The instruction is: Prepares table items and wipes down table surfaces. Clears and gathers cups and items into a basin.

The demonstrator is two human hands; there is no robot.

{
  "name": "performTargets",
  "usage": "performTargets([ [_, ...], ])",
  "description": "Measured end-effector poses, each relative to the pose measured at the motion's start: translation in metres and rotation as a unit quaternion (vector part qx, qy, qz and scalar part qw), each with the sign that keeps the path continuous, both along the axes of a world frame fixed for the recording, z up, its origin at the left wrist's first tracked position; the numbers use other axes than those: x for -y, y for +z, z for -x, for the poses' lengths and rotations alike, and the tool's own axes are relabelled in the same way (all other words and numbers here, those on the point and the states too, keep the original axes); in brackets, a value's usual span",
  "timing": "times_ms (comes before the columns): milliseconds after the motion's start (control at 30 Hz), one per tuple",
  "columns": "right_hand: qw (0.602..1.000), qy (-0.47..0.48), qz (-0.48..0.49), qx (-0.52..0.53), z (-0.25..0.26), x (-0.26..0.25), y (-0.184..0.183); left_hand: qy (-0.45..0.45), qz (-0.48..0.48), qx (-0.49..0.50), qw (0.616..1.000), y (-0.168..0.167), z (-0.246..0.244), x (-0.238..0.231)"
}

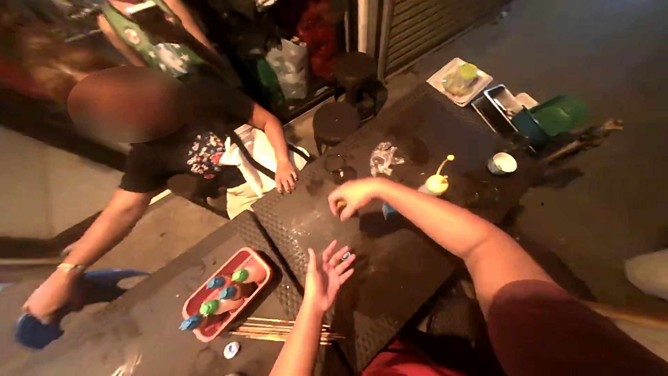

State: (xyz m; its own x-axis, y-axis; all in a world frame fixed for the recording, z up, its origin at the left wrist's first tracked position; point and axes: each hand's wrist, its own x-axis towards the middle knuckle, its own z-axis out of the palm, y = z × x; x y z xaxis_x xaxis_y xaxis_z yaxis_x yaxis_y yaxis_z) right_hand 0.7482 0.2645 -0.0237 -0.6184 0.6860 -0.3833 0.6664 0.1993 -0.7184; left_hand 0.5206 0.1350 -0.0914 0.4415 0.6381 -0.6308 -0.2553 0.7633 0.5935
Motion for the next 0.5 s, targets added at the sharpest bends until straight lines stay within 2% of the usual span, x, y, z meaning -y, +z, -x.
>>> performTargets([
  [67,0.997,0.060,0.034,-0.019,0.025,0.026,-0.005,0.077,0.057,0.043,0.994,-0.003,-0.015,-0.003],
  [133,0.998,0.044,0.054,0.005,0.032,0.025,0.002,0.138,0.089,0.020,0.986,-0.008,-0.016,0.000],
  [200,0.995,-0.082,0.039,0.030,0.016,0.004,0.011,0.135,0.099,0.034,0.985,-0.018,-0.003,0.008],
  [267,0.968,-0.230,0.012,0.096,-0.024,-0.028,0.001,0.096,0.118,0.028,0.988,-0.024,0.016,0.019],
  [333,0.930,-0.316,-0.004,0.188,-0.076,-0.060,-0.031,0.054,0.132,-0.020,0.990,-0.027,0.040,0.036],
  [400,0.906,-0.342,-0.011,0.248,-0.115,-0.076,-0.068,0.025,0.148,-0.064,0.987,-0.030,0.068,0.061],
  [500,0.928,-0.260,-0.013,0.265,-0.137,-0.078,-0.121,0.028,0.172,-0.087,0.981,-0.030,0.105,0.115],
])
